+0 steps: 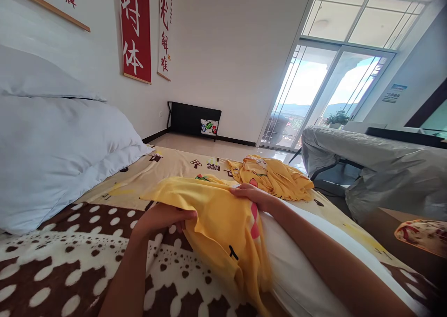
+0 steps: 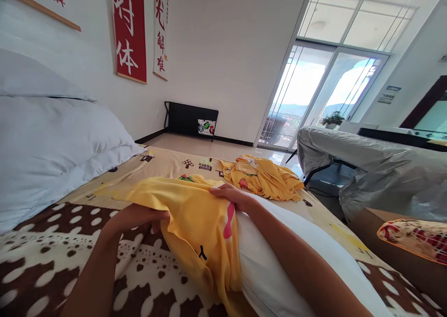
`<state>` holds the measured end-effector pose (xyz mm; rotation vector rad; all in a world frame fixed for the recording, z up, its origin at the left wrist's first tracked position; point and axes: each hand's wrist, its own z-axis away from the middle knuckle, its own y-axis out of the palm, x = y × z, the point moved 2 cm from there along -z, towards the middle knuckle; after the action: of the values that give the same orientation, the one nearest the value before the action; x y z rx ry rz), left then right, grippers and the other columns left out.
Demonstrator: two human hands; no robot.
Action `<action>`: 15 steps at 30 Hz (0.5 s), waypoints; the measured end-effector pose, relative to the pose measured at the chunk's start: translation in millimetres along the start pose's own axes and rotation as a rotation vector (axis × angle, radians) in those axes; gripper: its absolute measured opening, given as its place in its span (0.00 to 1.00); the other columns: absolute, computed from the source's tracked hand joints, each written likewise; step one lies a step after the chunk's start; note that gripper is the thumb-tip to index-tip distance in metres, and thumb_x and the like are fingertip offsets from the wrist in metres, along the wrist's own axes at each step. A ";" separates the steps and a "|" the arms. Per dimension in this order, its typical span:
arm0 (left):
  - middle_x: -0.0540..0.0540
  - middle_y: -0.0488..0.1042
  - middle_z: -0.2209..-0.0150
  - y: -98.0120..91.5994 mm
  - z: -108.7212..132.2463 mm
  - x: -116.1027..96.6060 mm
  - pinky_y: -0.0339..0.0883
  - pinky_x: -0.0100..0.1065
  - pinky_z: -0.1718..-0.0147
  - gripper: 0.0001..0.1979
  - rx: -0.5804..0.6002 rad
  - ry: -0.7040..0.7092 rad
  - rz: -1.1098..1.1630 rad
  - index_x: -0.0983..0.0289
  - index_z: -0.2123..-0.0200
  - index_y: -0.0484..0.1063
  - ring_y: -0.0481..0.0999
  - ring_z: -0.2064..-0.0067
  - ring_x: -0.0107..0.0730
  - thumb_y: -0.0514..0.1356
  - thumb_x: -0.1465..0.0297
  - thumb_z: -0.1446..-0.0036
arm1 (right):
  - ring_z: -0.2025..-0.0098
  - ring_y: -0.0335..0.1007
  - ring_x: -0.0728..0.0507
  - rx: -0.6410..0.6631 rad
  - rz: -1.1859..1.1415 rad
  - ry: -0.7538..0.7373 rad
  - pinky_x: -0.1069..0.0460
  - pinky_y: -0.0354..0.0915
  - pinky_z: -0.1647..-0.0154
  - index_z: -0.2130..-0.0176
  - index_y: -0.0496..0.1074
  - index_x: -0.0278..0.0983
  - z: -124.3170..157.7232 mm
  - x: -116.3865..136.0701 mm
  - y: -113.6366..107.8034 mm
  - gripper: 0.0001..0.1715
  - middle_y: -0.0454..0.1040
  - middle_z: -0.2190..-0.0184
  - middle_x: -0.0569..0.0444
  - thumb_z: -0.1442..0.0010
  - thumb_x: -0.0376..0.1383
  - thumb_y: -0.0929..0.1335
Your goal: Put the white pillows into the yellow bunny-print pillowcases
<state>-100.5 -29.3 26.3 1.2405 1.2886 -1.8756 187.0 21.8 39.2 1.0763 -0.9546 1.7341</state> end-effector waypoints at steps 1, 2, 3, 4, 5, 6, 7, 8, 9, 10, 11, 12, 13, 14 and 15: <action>0.56 0.76 0.80 1.9 3.5 -4.5 0.60 0.28 0.78 0.20 -0.037 -0.048 -0.048 0.61 0.85 0.72 0.75 0.75 0.36 0.62 0.51 0.55 | 0.69 0.75 0.47 0.063 0.024 0.011 0.55 0.71 0.69 0.70 0.72 0.34 3.9 -0.7 3.6 0.18 0.78 0.69 0.51 0.55 0.44 0.76; 0.55 0.77 0.79 3.2 6.6 -7.9 0.60 0.28 0.77 0.21 -0.066 -0.072 -0.072 0.61 0.84 0.73 0.75 0.75 0.37 0.62 0.51 0.55 | 0.68 0.75 0.46 0.119 0.055 0.028 0.55 0.71 0.68 0.69 0.73 0.34 7.8 -1.3 6.6 0.18 0.79 0.68 0.52 0.57 0.43 0.76; 0.55 0.77 0.77 4.0 9.2 -10.6 0.61 0.29 0.77 0.20 -0.098 -0.078 -0.081 0.62 0.82 0.74 0.75 0.75 0.37 0.62 0.50 0.55 | 0.67 0.75 0.46 0.158 0.087 0.046 0.55 0.71 0.67 0.69 0.73 0.35 11.4 -1.7 8.8 0.18 0.79 0.67 0.53 0.59 0.41 0.77; 0.55 0.78 0.75 4.0 11.1 -12.7 0.61 0.29 0.77 0.20 -0.148 -0.067 -0.086 0.62 0.78 0.75 0.75 0.75 0.37 0.62 0.50 0.55 | 0.66 0.76 0.46 0.179 0.112 0.064 0.55 0.71 0.67 0.69 0.74 0.35 14.3 -2.0 10.2 0.19 0.79 0.67 0.54 0.62 0.39 0.78; 0.54 0.78 0.74 3.2 12.2 -14.5 0.61 0.30 0.76 0.20 -0.224 -0.045 -0.092 0.62 0.75 0.75 0.75 0.74 0.38 0.62 0.50 0.54 | 0.65 0.76 0.45 0.195 0.123 0.077 0.55 0.71 0.66 0.69 0.74 0.36 16.2 -2.2 11.1 0.19 0.79 0.67 0.54 0.63 0.37 0.78; 0.54 0.78 0.72 1.9 12.5 -15.8 0.62 0.30 0.74 0.20 -0.319 -0.016 -0.104 0.61 0.72 0.75 0.76 0.72 0.40 0.61 0.49 0.54 | 0.65 0.76 0.45 0.212 0.116 0.077 0.54 0.71 0.65 0.69 0.74 0.36 17.2 -2.3 11.8 0.19 0.79 0.67 0.55 0.64 0.36 0.78; 0.55 0.78 0.70 0.4 11.9 -16.7 0.63 0.31 0.72 0.21 -0.419 0.016 -0.124 0.61 0.70 0.75 0.76 0.69 0.42 0.60 0.49 0.53 | 0.64 0.76 0.45 0.228 0.092 0.065 0.53 0.71 0.63 0.68 0.74 0.35 17.3 -2.4 12.3 0.19 0.79 0.67 0.54 0.64 0.37 0.78; 0.56 0.78 0.68 -1.1 10.5 -16.7 0.63 0.32 0.69 0.21 -0.506 0.042 -0.154 0.62 0.69 0.74 0.77 0.65 0.44 0.60 0.49 0.52 | 0.64 0.76 0.45 0.240 0.062 0.045 0.53 0.70 0.61 0.68 0.75 0.35 16.6 -2.5 12.7 0.20 0.79 0.67 0.54 0.63 0.38 0.78; 0.57 0.78 0.66 -2.6 8.1 -15.8 0.64 0.33 0.67 0.20 -0.578 0.063 -0.185 0.62 0.69 0.74 0.76 0.61 0.46 0.59 0.50 0.51 | 0.63 0.76 0.45 0.243 0.032 0.019 0.52 0.70 0.59 0.67 0.75 0.34 15.2 -2.8 12.8 0.20 0.79 0.67 0.53 0.61 0.39 0.77; 0.59 0.78 0.65 -4.0 5.0 -14.0 0.64 0.33 0.65 0.18 -0.627 0.082 -0.210 0.62 0.69 0.73 0.76 0.59 0.48 0.59 0.52 0.50 | 0.63 0.76 0.45 0.230 0.007 -0.010 0.52 0.69 0.58 0.66 0.75 0.33 13.4 -3.4 12.6 0.21 0.79 0.67 0.52 0.61 0.40 0.77; 0.60 0.78 0.66 -5.4 1.3 -11.2 0.64 0.34 0.65 0.17 -0.659 0.081 -0.231 0.62 0.70 0.73 0.76 0.58 0.49 0.59 0.53 0.50 | 0.64 0.76 0.45 0.205 -0.011 -0.038 0.52 0.69 0.58 0.66 0.76 0.32 11.4 -4.4 12.4 0.21 0.79 0.67 0.52 0.60 0.41 0.77; 0.60 0.78 0.68 -7.0 -2.5 -7.3 0.64 0.35 0.67 0.17 -0.678 0.056 -0.249 0.62 0.72 0.72 0.76 0.60 0.50 0.59 0.53 0.50 | 0.65 0.76 0.45 0.169 -0.026 -0.064 0.52 0.69 0.59 0.67 0.76 0.32 9.3 -5.5 12.2 0.21 0.79 0.68 0.51 0.60 0.41 0.77; 0.61 0.77 0.72 -8.4 -6.4 -2.9 0.63 0.35 0.69 0.18 -0.676 0.012 -0.259 0.62 0.74 0.71 0.77 0.63 0.50 0.58 0.52 0.50 | 0.66 0.76 0.44 0.128 -0.044 -0.088 0.52 0.69 0.60 0.68 0.75 0.32 7.4 -6.8 12.3 0.20 0.79 0.69 0.51 0.60 0.41 0.77; 0.60 0.75 0.77 -9.5 -10.0 1.9 0.63 0.35 0.71 0.20 -0.650 -0.042 -0.254 0.62 0.77 0.70 0.77 0.67 0.50 0.58 0.50 0.51 | 0.67 0.76 0.44 0.086 -0.071 -0.110 0.52 0.70 0.61 0.69 0.75 0.33 5.7 -8.1 12.8 0.18 0.78 0.69 0.51 0.60 0.40 0.77; 0.60 0.73 0.81 -10.3 -13.1 6.2 0.62 0.35 0.74 0.22 -0.614 -0.089 -0.242 0.62 0.79 0.69 0.76 0.71 0.49 0.57 0.48 0.51 | 0.67 0.76 0.44 0.040 -0.107 -0.124 0.51 0.70 0.62 0.71 0.75 0.34 4.5 -9.4 13.9 0.16 0.78 0.70 0.51 0.61 0.39 0.77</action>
<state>-106.6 -12.9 23.5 0.6955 1.8410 -1.4781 177.8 10.6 29.7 1.2505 -0.9238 1.6212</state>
